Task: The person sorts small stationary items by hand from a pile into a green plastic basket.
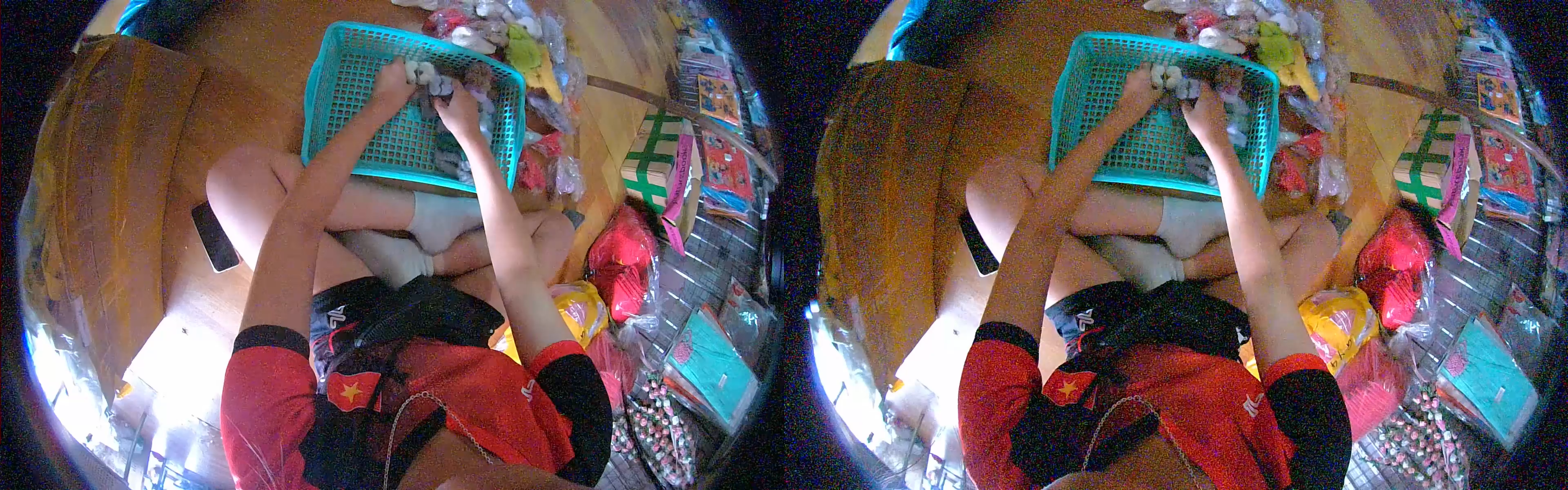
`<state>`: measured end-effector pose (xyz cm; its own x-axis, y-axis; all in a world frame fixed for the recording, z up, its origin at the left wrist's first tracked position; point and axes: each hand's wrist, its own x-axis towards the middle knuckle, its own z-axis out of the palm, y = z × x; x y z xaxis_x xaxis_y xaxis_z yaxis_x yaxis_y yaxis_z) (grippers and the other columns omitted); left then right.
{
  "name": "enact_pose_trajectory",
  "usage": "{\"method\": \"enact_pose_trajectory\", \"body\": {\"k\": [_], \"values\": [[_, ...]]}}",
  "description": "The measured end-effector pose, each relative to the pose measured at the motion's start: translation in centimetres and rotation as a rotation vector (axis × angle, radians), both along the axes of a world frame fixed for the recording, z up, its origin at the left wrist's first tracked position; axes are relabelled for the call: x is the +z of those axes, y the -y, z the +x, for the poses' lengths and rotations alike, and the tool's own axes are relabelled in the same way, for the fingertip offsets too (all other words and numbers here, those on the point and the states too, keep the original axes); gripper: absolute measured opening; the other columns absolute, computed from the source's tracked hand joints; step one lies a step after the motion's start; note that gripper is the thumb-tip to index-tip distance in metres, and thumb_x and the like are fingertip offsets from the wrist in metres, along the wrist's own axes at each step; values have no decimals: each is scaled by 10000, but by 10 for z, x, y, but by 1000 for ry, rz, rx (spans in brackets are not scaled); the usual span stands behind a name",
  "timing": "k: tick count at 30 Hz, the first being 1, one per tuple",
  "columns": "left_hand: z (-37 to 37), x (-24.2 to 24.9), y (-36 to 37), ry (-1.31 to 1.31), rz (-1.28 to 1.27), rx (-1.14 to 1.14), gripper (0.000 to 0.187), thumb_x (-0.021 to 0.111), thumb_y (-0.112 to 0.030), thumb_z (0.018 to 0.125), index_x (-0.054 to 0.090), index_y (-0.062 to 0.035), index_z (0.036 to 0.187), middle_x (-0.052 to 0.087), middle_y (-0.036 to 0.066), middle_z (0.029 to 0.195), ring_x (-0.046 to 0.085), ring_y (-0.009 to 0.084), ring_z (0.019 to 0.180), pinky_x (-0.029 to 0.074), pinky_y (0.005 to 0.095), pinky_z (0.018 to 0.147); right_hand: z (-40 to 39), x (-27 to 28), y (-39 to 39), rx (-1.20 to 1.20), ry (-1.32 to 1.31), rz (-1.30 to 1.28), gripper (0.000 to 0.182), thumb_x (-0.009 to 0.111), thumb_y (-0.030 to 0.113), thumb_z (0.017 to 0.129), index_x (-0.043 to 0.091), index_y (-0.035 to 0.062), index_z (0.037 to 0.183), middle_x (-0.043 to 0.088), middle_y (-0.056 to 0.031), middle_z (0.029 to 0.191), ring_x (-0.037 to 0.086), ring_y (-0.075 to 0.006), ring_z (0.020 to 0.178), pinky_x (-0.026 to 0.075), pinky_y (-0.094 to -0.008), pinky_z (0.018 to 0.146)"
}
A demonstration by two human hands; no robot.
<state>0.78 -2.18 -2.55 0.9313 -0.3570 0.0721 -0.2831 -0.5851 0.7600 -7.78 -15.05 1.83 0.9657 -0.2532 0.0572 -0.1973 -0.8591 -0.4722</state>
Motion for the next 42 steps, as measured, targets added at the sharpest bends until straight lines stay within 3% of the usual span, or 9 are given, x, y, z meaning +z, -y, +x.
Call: {"method": "enact_pose_trajectory", "body": {"k": [14,20,22,25,28,29,34,37,42], "values": [[-7,-9,-7,-9,-246,-139,543,681,-132,606,352,58,995,500,259,932,511,392,894,421,415,776,-23,54,13,29,-166,259,530,615,223,738,406,29,1185,593,-172,918,591,-275,842,481,-367,694],[-7,-9,-6,-21,-129,-234,592,689,-166,617,325,51,1030,450,247,984,473,364,938,390,398,817,-87,115,76,-216,123,157,365,567,212,794,495,64,1119,606,-105,892,595,-185,803,458,-303,716],[-6,-18,-8,13,-139,-243,584,688,-172,626,327,49,1028,452,239,976,474,354,928,387,401,818,-112,118,112,-305,213,76,338,537,206,782,509,46,1078,590,-160,928,589,-271,788,470,-347,705],[-2,-21,-9,-31,-277,-249,547,672,-169,656,335,54,1025,455,229,981,473,338,931,382,398,828,-149,118,153,-389,-89,-291,312,532,248,769,543,36,997,597,-176,864,584,-308,775,466,-380,690],[-9,9,-14,-141,-235,-277,553,666,-163,664,330,49,1050,456,225,987,470,344,946,382,388,834,-183,80,207,-460,-7,-216,295,553,235,749,547,15,947,597,-167,792,590,-263,769,460,-324,679],[-1,-21,-12,-214,-295,-247,536,647,-136,680,330,35,1076,461,204,988,468,333,945,380,382,842,-194,80,213,-470,-77,-277,293,552,236,747,551,17,941,595,-170,793,589,-269,763,461,-323,675],[-5,-9,-12,-36,-213,-256,479,592,-92,715,321,27,1092,463,201,1028,483,326,960,378,382,851,-198,78,216,-663,-238,-247,306,536,209,748,548,26,993,599,-168,835,589,-281,740,464,-327,675],[-17,12,-15,-118,-234,-234,457,576,-68,720,320,30,1086,459,198,1020,488,320,955,380,380,849,-176,87,192,-494,-22,104,335,536,191,747,533,33,1042,598,-171,880,588,-292,777,462,-337,707],[-6,-12,-12,-146,-288,-246,425,563,-27,712,325,33,1059,458,200,1015,487,317,955,384,380,841,-101,81,187,-346,212,-176,389,572,221,742,506,72,1095,575,-180,967,564,-304,888,446,-354,770]]}}
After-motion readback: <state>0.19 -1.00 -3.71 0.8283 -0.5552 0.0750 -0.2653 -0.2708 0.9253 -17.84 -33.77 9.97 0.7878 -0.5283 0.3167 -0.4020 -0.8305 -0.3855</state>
